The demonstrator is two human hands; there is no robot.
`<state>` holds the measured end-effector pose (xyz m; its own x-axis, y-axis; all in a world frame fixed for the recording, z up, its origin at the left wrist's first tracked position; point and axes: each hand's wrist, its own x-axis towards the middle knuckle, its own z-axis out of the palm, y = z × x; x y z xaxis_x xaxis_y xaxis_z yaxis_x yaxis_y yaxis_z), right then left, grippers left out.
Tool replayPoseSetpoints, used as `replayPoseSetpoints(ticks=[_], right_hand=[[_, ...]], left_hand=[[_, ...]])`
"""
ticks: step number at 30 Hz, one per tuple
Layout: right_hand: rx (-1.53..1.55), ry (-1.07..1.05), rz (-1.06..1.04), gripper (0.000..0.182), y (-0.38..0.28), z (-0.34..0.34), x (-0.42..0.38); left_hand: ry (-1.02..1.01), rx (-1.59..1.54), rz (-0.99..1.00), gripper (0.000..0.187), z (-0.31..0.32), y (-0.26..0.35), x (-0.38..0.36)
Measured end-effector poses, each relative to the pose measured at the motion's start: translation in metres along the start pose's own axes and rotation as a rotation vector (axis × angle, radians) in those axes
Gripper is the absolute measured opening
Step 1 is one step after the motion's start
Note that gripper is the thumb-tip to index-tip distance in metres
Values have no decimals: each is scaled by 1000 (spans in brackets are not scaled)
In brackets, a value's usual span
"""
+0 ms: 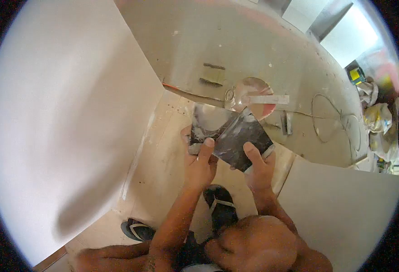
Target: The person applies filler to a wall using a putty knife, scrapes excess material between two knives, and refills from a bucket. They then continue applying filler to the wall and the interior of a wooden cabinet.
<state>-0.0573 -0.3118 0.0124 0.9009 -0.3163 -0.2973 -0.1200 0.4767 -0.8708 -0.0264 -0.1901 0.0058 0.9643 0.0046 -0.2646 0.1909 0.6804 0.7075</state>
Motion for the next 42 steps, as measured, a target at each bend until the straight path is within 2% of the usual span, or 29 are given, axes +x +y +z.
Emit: replayPoseSetpoints(ticks=[1,3,4,6,8,9,12,13,15,19,21,22,24,25,27,28,29,30,31,33,34,35,37,38,40,41,42], right_hand=[[2,0,4,26,-3,2,-1],[7,3,1,25,-9,3,-2],[-32,-7,-13,26,-12,3,-2],[-70,-17,-28,27,-14,2,0],[-99,-32,-68,18,-15,2,6],[-94,-32,-63,18,-19,3,6],[-115,-110,15,19,-29,1,9],[-154,-142,-4,19,-29,-1,12],[-191,-181,-20,19,-30,-1,14],[-176,-204,10,19,-32,1,13],[-166,-218,45,20,-34,-1,13],[-268,-268,-15,22,-36,-3,15],[-373,-318,-72,23,-36,-2,17],[-335,-305,-68,25,-34,-1,19],[-300,-283,-77,26,-33,-1,24],[-224,-101,-197,26,-32,-1,28],[-146,81,-313,26,-30,-2,32],[-225,196,-382,27,-29,-10,32],[-231,196,-383,27,-29,-15,31],[-497,128,-740,27,-27,-30,24],[-941,-142,-1003,34,-24,-53,35],[-950,-137,-1005,34,-16,-67,36],[-849,-485,-1272,36,-31,-31,31],[-866,-473,-1274,36,-18,-27,39],[-840,-126,-1069,42,10,-32,61],[-848,-112,-1074,42,2,-39,64],[-1050,-177,-962,44,-11,-48,67]], left_hand=[[-1,-2,2,46,-2,0,0],[-128,313,39,47,-13,2,2],[-135,314,39,47,-14,6,3],[-211,684,66,48,-14,19,2],[-242,660,-1,47,-10,29,6],[-271,636,-75,46,-8,34,8],[-369,744,-99,47,-5,45,10],[-368,744,-98,47,-4,50,12],[-456,1006,-120,46,-3,61,14],[-491,1094,-36,45,0,77,12],[-691,1170,-156,43,2,86,18],[-683,1168,-154,43,0,88,22],[-747,1185,-293,38,-7,87,29],[-748,1180,-291,38,-12,81,31],[-662,818,-233,36,-17,68,35],[-673,818,-228,36,-13,63,35],[-469,502,-308,35,-8,56,32],[-258,183,-381,34,-6,51,31],[-259,177,-382,34,-9,48,34],[-208,-157,-445,35,-18,36,44],[-210,-162,-451,35,-21,29,47],[-238,-266,-513,35,-22,20,51],[-278,-377,-589,36,-13,12,54],[-317,-258,-578,36,-3,13,53],[-371,-142,-573,37,13,12,47],[-343,-49,-483,36,20,13,44],[-314,43,-385,35,24,14,44]])
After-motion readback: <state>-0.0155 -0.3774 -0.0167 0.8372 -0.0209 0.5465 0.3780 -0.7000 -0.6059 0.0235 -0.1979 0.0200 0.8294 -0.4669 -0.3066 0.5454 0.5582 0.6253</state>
